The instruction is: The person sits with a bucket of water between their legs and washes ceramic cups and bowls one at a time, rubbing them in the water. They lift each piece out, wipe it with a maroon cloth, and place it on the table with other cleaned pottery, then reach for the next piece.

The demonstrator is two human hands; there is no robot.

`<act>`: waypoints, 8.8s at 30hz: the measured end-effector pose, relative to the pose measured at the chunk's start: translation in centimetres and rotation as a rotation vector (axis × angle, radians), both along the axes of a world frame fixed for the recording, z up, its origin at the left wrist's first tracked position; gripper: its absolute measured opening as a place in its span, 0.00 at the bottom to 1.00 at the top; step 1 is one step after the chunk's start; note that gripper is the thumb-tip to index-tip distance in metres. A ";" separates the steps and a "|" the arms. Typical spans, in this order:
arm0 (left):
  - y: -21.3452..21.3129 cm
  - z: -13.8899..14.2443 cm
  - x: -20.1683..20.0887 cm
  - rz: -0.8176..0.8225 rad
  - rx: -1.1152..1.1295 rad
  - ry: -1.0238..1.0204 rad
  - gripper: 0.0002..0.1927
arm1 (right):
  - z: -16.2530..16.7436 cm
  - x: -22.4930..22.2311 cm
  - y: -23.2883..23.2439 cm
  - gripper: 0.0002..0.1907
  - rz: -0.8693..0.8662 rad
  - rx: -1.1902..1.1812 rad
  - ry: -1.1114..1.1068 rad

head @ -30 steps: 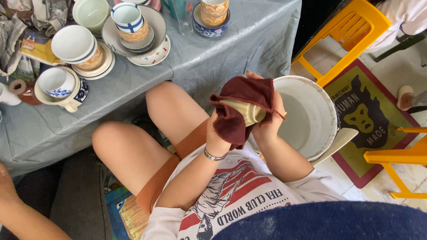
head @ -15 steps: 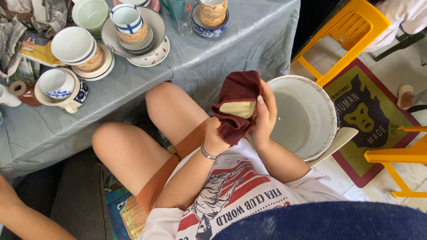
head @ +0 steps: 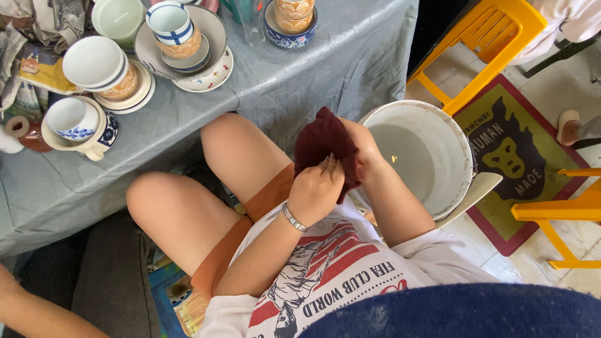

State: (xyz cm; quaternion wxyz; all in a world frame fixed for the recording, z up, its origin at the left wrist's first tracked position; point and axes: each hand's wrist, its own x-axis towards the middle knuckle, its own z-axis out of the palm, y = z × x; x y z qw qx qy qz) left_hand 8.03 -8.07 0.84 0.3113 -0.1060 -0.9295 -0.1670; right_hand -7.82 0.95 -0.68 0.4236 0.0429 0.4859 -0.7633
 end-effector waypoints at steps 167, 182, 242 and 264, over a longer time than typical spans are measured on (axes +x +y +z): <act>-2.7 3.4 2.9 0.048 0.293 -0.013 0.50 | 1.0 5.9 4.0 0.13 -0.263 -0.156 0.967; -1.6 0.6 3.8 -1.030 1.832 0.009 0.55 | -1.2 4.5 4.8 0.17 -0.231 -0.121 0.971; -13.7 -7.8 -2.0 -0.227 1.605 -0.078 0.29 | 20.0 -5.6 -18.5 0.08 0.567 -0.310 1.647; -11.9 -3.3 0.2 -0.319 2.040 0.015 0.18 | 15.4 -8.0 -40.3 0.11 0.969 0.198 2.522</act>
